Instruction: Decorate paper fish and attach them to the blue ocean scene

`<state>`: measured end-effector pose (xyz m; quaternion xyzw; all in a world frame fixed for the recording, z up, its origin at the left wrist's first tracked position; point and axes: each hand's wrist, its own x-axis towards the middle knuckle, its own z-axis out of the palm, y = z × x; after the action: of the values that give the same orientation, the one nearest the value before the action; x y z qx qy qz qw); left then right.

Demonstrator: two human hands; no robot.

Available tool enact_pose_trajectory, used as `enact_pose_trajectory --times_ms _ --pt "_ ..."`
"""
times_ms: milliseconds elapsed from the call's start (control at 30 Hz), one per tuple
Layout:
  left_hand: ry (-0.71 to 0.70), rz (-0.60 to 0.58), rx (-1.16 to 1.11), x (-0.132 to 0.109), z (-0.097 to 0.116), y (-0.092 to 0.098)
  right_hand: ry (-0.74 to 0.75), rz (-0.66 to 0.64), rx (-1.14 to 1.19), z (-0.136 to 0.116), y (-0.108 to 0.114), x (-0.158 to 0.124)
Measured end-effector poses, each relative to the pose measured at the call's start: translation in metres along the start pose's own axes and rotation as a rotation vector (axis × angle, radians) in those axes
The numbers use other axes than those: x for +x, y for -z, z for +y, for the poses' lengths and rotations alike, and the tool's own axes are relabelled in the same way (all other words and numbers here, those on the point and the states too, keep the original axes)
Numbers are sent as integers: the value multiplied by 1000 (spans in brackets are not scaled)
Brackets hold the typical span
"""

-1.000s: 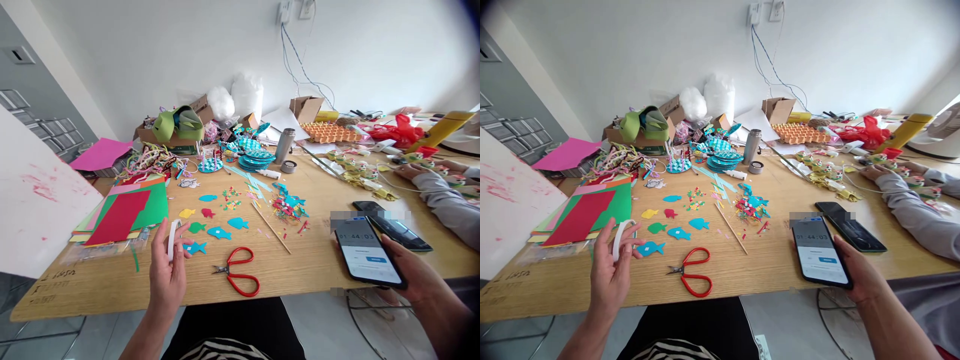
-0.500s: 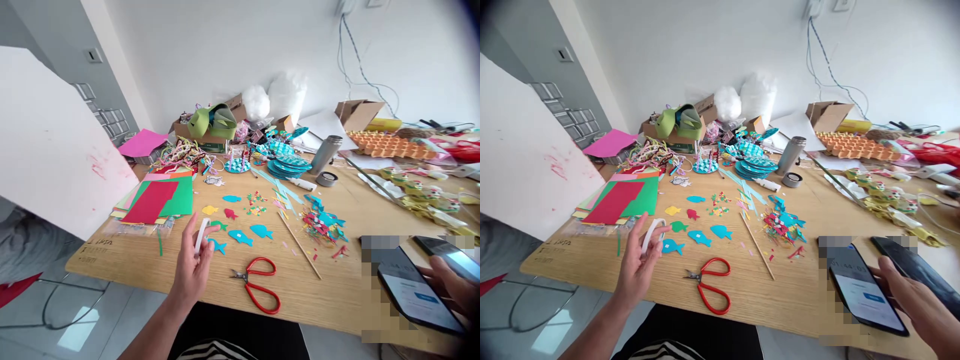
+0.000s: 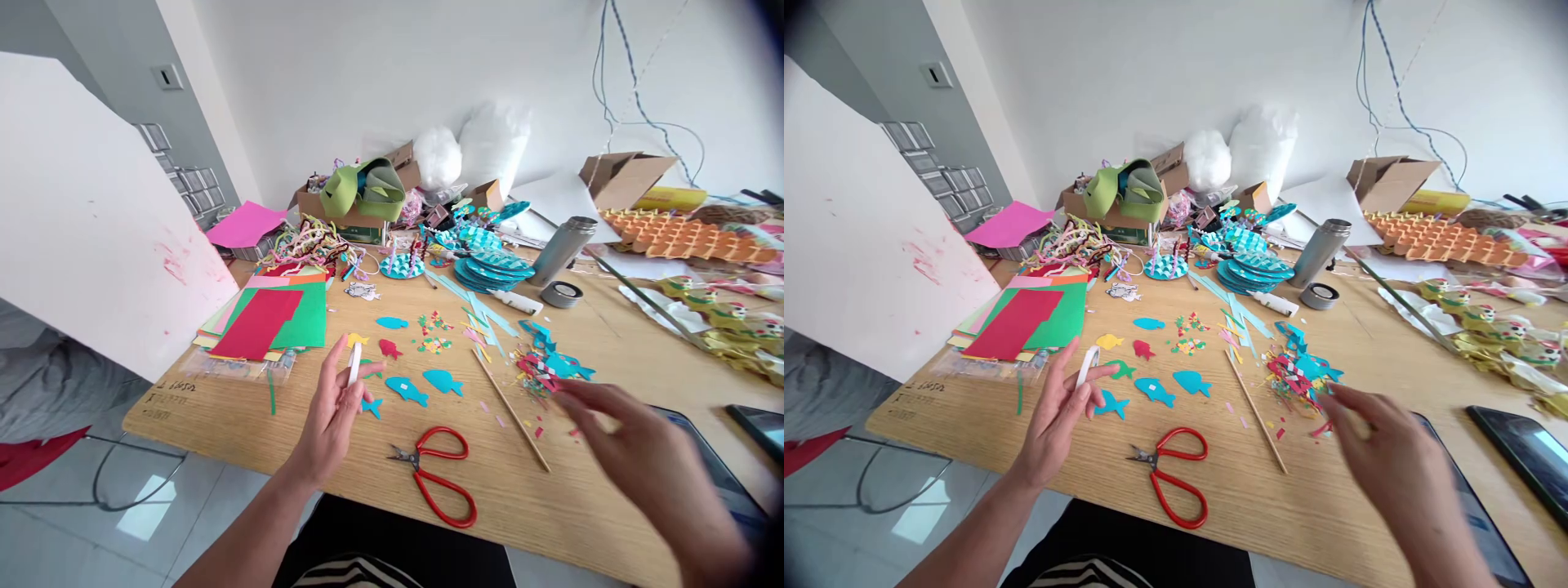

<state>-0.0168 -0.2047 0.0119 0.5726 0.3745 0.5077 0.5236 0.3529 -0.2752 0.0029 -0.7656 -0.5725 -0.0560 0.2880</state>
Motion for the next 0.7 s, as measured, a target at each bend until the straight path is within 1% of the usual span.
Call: enact_pose_trajectory --times_ms 33,67,133,167,200,233,300,400,467,500,600,700 --pt "-12 -30 17 4 1 -1 63 -41 104 -30 -5 -3" --pt "-25 -60 34 8 2 -2 171 -131 214 -59 -11 -7" --pt "-49 -122 59 17 3 -4 369 -366 323 -109 -21 -15" --pt "-58 -156 64 21 3 -4 446 -465 353 -127 -24 -18" --pt "-64 -194 62 26 3 -5 471 -507 372 -141 -26 -19" --pt "-67 -237 56 30 3 -6 466 -513 403 -150 -26 -19" --pt "-69 -330 42 37 1 -9 397 -455 476 -159 -25 -10" --pt "-80 -449 64 45 0 -17 286 -317 569 -165 -22 14" --pt "-104 -495 111 49 0 -22 248 -233 603 -171 -23 28" --pt "-124 -507 141 50 -1 -25 237 -212 618 -174 -24 34" --pt "-192 -519 233 52 -5 -28 230 -241 661 -184 -31 41" --pt "-235 -512 307 52 -11 -27 247 -280 656 -189 -39 40"
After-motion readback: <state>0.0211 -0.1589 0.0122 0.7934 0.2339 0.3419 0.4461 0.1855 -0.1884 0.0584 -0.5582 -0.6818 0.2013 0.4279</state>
